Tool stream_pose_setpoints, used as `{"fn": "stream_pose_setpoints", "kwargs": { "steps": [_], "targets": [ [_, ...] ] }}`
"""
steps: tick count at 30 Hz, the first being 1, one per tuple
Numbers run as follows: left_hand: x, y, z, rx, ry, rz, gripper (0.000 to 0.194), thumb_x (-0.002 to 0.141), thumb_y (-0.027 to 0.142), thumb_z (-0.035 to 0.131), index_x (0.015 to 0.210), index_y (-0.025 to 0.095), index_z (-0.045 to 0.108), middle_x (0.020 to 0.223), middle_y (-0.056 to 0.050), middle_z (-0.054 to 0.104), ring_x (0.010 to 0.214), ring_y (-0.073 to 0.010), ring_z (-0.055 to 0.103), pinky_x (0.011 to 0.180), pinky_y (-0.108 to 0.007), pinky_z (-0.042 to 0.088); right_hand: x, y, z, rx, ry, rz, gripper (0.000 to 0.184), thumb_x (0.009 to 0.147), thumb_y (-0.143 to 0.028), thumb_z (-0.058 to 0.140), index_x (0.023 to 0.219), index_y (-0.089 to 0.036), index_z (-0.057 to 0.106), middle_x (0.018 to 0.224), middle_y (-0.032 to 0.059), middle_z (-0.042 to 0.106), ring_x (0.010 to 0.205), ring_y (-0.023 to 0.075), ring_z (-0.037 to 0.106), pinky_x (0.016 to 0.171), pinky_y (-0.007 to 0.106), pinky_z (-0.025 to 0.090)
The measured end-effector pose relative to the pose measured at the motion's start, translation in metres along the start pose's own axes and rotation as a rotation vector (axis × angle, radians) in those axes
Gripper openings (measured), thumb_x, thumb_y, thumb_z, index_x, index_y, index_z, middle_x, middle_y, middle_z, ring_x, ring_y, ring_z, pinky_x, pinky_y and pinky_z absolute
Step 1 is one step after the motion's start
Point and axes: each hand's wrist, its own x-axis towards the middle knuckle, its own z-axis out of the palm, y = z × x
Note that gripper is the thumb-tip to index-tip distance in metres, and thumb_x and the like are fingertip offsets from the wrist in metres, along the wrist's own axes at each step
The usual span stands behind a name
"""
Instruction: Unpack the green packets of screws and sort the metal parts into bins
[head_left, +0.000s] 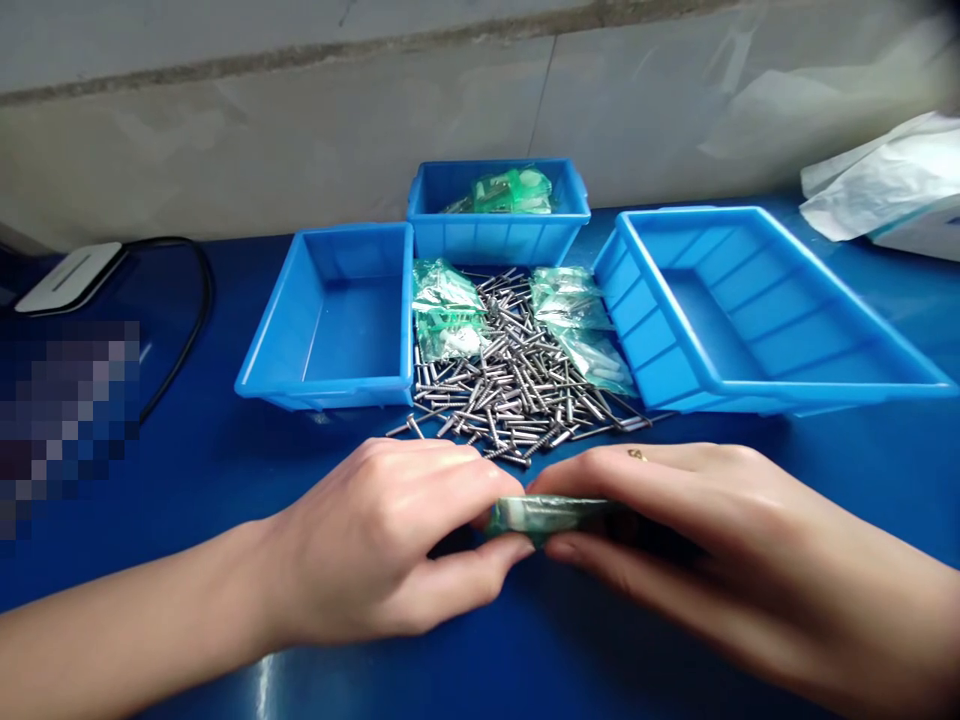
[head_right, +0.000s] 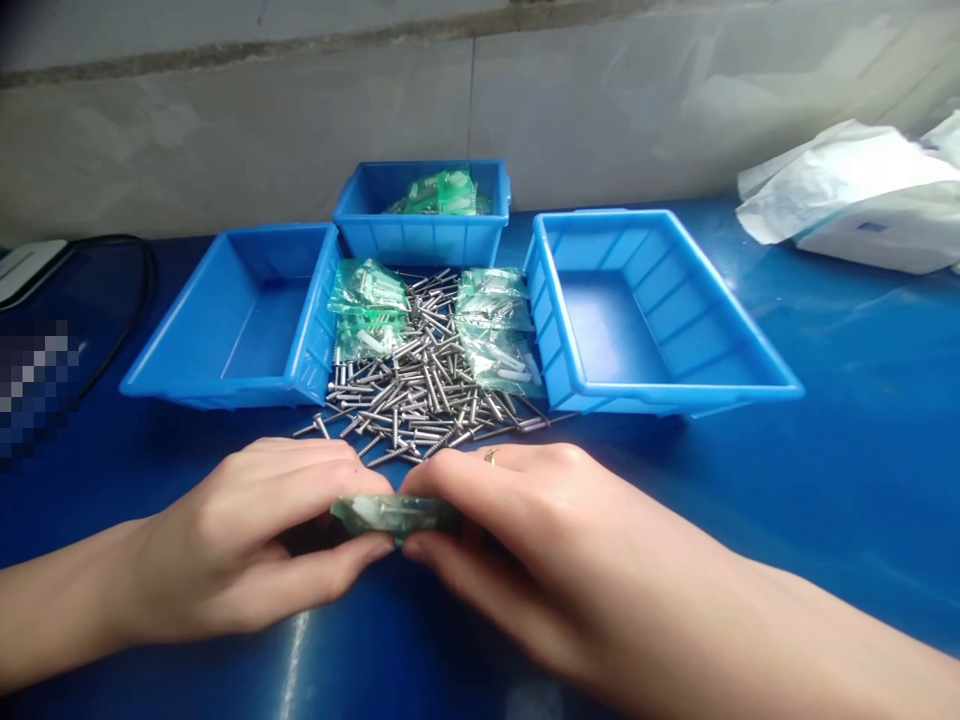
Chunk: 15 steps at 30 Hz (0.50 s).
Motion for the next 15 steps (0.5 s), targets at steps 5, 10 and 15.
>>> {"fn": "stream_pose_setpoints", "kwargs": {
  "steps": [5, 10, 15],
  "targets": [
    [-0.002, 0.001, 0.0, -0.036, 0.022, -0.026, 0.021, 0.123, 0.01, 0.066, 0.113, 0.021, 0.08, 0.084, 0.003, 0.085, 0.065, -0.0139, 0.074, 0.066, -0.023, 0.058, -0.003, 0.004, 0.006, 0.047, 0.191, 0.039, 0.03, 0.131, -0.046, 0.073, 0.107, -0.031, 0.079, 0.088, -0.002, 0.091, 0.062, 0.0188, 0.081, 0.058, 0.029, 0.06],
    [-0.008, 0.0, 0.0, -0.147, 0.05, -0.015, 0.008, 0.122, 0.014, 0.08, 0.121, 0.021, 0.078, 0.094, -0.001, 0.089, 0.074, -0.0156, 0.082, 0.071, -0.024, 0.067, -0.007, 0.0, 0.009, -0.012, 0.279, 0.146, 0.054, 0.124, -0.066, 0.081, 0.085, -0.033, 0.063, 0.062, -0.0044, 0.069, 0.048, 0.0187, 0.062, 0.047, 0.03, 0.05],
    [-0.009, -0.006, -0.002, -0.27, 0.023, 0.074, 0.031, 0.118, 0.025, 0.105, 0.132, 0.022, 0.078, 0.119, -0.007, 0.097, 0.103, -0.0198, 0.096, 0.099, -0.023, 0.079, -0.01, -0.001, 0.014, -0.049, 0.213, 0.187, 0.045, 0.108, -0.077, 0.097, 0.114, -0.033, 0.087, 0.084, 0.0031, 0.087, 0.08, 0.0308, 0.088, 0.067, 0.034, 0.07]
  ]
}}
